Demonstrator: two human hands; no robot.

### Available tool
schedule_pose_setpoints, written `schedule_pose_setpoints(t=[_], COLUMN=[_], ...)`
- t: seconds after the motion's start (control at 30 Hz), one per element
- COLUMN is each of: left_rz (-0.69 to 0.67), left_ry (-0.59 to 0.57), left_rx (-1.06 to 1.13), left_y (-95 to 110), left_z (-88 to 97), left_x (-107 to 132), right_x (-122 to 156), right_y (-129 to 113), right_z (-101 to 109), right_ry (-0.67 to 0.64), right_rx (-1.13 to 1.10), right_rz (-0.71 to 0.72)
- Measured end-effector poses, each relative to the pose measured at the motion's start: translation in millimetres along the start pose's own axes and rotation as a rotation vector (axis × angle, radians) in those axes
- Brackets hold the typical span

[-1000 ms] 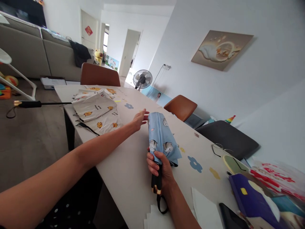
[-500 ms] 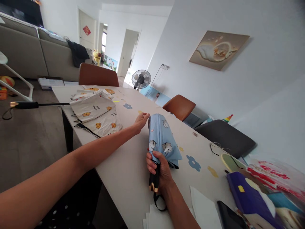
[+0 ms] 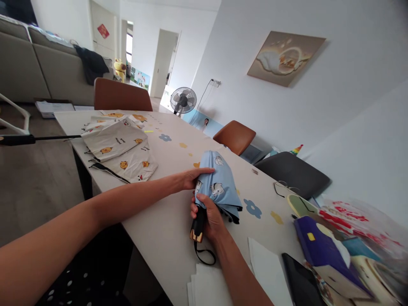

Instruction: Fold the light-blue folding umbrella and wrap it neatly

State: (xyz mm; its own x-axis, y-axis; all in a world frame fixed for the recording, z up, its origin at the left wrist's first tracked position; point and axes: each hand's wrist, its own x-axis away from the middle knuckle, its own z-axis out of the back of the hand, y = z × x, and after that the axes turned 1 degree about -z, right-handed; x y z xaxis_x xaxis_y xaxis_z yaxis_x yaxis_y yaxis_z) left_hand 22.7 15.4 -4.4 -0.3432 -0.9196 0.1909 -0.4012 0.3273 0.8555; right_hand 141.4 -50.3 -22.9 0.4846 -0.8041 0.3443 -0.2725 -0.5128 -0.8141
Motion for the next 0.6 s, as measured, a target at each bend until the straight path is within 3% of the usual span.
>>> schedule_pose_setpoints(t=[0.17, 0.4, 0.6], left_rz=[0.111, 0.121, 0.134], left_ry=[0.036, 0.105, 0.195], left_rx=[0.106, 0.165, 0.214], left_y=[-3.9, -3.4, -4.2], left_z=[1.0, 3.8, 7.6], left_x=[-3.9, -2.6, -2.9], right_x=[-0.6, -1.8, -1.4], right_y=[-2.3, -3.7, -2.3], right_z=[-1.6, -5.1, -6.6], right_ry=[0.005, -0.095, -0.047], right_rx=[-0.031, -0.104, -0.107], right_rz=[-0.021, -0.026, -0.073])
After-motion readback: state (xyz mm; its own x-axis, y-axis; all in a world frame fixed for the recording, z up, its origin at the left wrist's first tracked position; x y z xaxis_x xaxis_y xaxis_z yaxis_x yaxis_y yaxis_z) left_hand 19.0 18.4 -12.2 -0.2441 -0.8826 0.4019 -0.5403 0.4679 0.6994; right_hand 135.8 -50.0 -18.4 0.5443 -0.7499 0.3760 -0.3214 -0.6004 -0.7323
